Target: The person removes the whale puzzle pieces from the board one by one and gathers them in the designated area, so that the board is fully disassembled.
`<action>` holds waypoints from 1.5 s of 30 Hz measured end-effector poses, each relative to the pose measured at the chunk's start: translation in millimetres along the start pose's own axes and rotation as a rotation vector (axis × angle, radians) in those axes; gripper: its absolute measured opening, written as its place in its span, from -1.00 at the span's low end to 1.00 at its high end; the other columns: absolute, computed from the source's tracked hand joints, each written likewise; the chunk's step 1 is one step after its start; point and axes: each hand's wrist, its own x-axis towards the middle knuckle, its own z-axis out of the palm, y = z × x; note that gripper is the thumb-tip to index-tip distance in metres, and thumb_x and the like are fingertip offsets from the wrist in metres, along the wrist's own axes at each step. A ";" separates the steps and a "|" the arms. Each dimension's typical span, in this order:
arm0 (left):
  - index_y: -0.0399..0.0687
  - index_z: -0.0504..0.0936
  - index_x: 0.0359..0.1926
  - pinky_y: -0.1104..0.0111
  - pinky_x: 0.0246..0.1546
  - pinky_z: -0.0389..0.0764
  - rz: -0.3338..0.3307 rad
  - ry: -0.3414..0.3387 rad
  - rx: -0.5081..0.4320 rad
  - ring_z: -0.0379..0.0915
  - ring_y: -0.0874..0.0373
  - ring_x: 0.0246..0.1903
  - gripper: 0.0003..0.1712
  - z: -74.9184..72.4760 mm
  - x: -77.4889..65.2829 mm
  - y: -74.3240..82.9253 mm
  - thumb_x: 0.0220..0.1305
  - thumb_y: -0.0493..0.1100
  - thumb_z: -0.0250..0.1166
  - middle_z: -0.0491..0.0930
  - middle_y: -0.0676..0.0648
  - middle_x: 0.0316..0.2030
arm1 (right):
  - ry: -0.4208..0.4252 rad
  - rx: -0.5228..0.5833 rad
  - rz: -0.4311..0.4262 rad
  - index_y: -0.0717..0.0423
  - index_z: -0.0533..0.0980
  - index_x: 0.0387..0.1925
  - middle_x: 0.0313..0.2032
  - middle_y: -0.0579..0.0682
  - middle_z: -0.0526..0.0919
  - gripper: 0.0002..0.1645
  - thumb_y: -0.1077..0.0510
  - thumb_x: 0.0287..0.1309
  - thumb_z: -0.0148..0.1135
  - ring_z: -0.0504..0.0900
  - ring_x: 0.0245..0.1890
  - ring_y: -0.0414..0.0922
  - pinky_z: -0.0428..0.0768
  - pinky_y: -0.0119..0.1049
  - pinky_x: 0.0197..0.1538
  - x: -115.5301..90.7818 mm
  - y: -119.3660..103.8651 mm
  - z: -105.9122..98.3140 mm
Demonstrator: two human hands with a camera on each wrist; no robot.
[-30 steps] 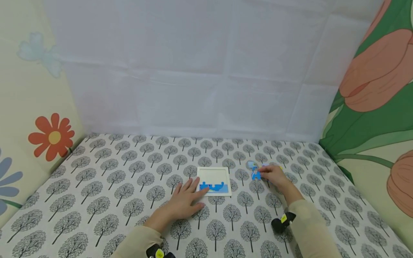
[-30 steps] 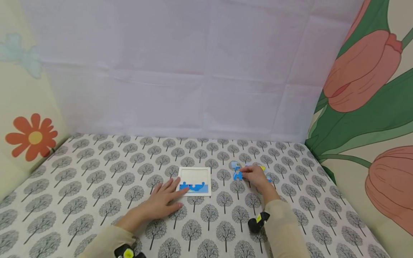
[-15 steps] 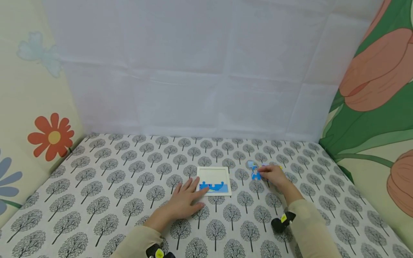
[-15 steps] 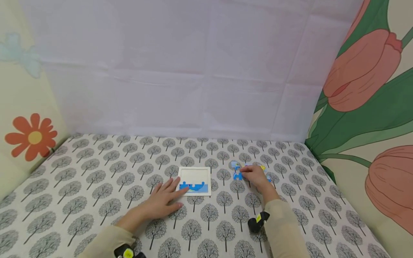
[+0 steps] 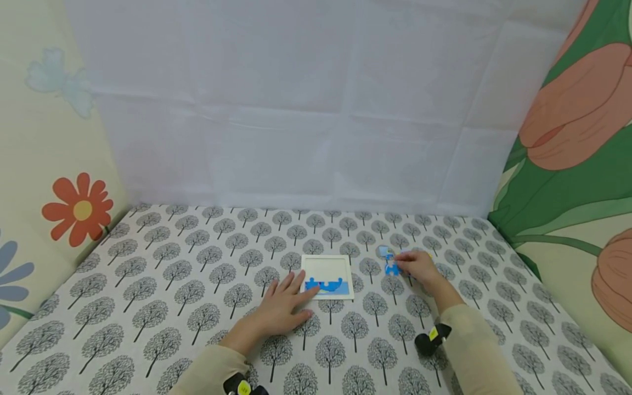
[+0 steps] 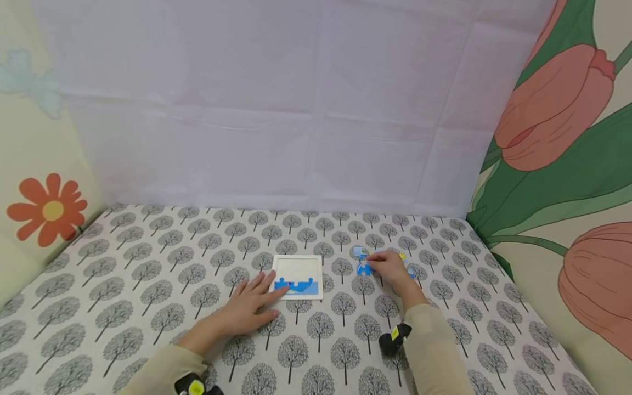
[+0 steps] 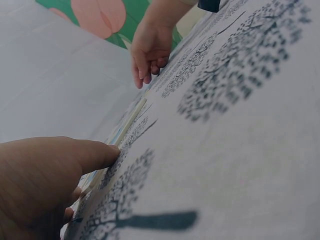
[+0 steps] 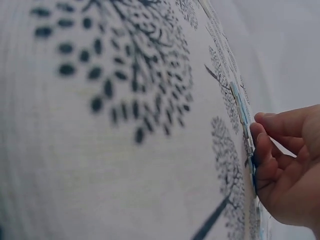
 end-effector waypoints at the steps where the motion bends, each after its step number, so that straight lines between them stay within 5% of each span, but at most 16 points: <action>1: 0.05 0.23 0.23 -0.06 0.11 -0.31 0.000 -0.001 -0.002 -0.32 -0.15 0.23 -0.44 -0.1 0.1 0.2 0.22 0.02 0.02 -0.13 -0.24 0.27 | 0.001 0.008 0.014 0.26 0.51 -0.21 -0.34 0.03 0.53 -0.77 0.24 0.09 0.08 0.44 -0.41 -0.13 0.36 -0.44 -0.44 -0.3 -1.2 -0.2; 7: 0.05 0.23 0.23 -0.06 0.11 -0.30 -0.010 -0.007 -0.011 -0.32 -0.15 0.23 -0.45 -1.8 0.6 1.5 0.22 0.01 0.02 -0.12 -0.23 0.27 | 0.006 0.038 0.049 0.20 0.51 -0.20 -0.39 0.02 0.53 -0.77 0.24 0.07 0.08 0.42 -0.40 -0.12 0.37 -0.38 -0.36 -0.7 -8.6 -0.5; 16: 0.04 0.24 0.23 -0.06 0.10 -0.31 -0.010 0.007 -0.030 -0.31 -0.15 0.23 -0.44 -1.3 0.6 2.3 0.20 0.00 0.04 -0.11 -0.24 0.26 | -0.090 0.088 -0.114 0.31 0.46 -0.11 -0.12 0.17 0.47 -0.71 0.27 0.13 0.04 0.46 -0.18 -0.01 0.47 -0.23 -0.20 -3.6 -18.7 3.7; 34: 0.00 0.28 0.20 -0.08 0.10 -0.31 -0.018 0.043 -0.089 -0.28 -0.16 0.23 -0.46 -0.7 1.5 2.4 0.20 0.00 0.05 -0.06 -0.25 0.25 | -0.238 0.062 -0.290 0.23 0.50 -0.16 -0.32 -0.03 0.50 -0.72 0.18 0.10 0.10 0.46 -0.42 -0.07 0.45 -0.24 -0.39 -24.8 -44.0 38.2; 45: -0.11 0.30 0.18 -0.14 0.06 -0.18 0.109 0.060 -0.105 -0.19 -0.17 0.21 -0.46 1.3 4.8 8.8 0.19 -0.02 0.05 0.03 -0.19 0.24 | -0.295 0.080 -0.335 0.30 0.50 -0.19 -0.37 -0.02 0.52 -0.73 0.24 0.06 0.11 0.46 -0.42 -0.12 0.47 -0.26 -0.40 -33.3 -49.6 53.5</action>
